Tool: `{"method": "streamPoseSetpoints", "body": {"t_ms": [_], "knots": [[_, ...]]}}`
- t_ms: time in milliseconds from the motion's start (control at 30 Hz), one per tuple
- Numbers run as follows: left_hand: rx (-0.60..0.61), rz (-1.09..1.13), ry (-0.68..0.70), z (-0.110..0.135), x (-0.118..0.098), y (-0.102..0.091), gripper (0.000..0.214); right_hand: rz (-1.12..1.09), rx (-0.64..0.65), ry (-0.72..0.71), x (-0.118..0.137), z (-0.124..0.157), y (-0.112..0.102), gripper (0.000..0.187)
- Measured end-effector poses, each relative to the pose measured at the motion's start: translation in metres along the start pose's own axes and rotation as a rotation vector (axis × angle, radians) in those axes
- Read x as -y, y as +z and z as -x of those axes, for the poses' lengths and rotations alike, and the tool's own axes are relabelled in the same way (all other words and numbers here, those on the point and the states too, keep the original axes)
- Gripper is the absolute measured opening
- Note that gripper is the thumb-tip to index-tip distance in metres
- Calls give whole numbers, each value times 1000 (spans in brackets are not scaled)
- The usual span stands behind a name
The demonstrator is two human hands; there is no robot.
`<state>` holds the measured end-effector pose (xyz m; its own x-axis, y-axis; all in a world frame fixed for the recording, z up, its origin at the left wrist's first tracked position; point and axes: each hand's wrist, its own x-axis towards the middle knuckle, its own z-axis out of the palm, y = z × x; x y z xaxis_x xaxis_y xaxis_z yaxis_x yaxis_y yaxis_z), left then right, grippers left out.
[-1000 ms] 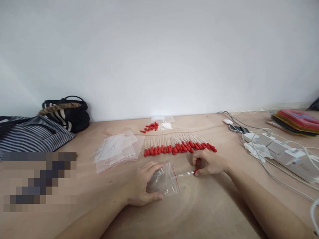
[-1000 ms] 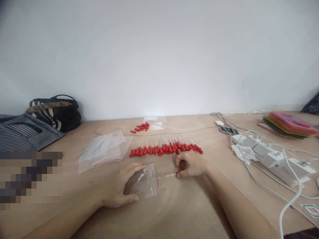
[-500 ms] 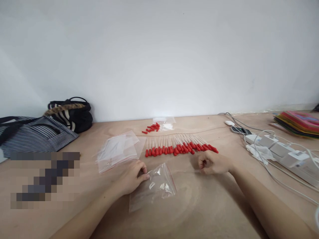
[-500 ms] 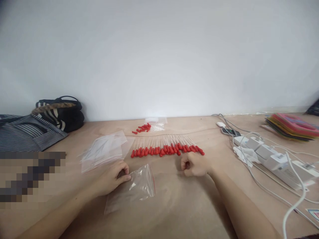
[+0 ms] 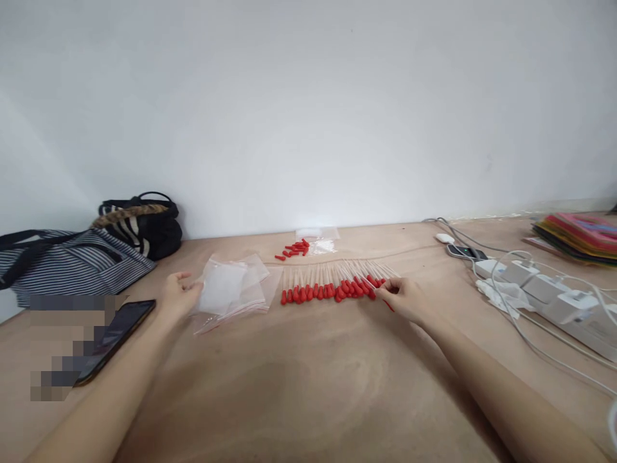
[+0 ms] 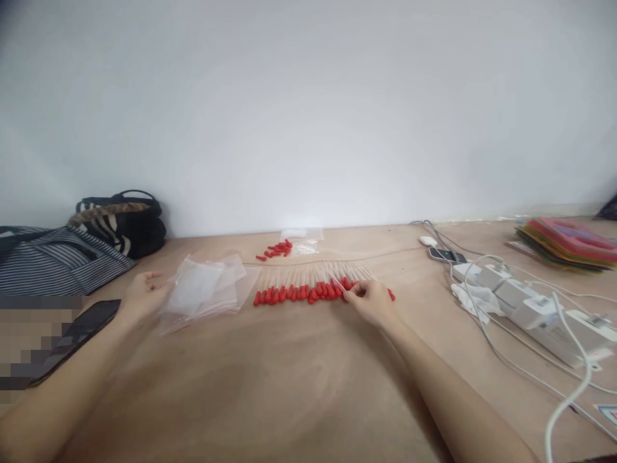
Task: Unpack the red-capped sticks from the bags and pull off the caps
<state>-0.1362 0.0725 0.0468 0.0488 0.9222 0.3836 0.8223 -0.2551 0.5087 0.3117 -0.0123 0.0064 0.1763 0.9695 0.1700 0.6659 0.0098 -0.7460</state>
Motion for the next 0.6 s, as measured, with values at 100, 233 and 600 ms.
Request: {"method": "streamPoseSetpoints", "body": {"t_ms": [100,233,600], "knots": [[-228,-82,-86,6,-2,12,42,148,-130,48,5,-3,3,22],[-417,-220,27,29,-49,28,42,369,-194,137,13,-21,0,23],[502,135,616,86,-130,83,24,478,-173,229,11,-44,9,29]]}}
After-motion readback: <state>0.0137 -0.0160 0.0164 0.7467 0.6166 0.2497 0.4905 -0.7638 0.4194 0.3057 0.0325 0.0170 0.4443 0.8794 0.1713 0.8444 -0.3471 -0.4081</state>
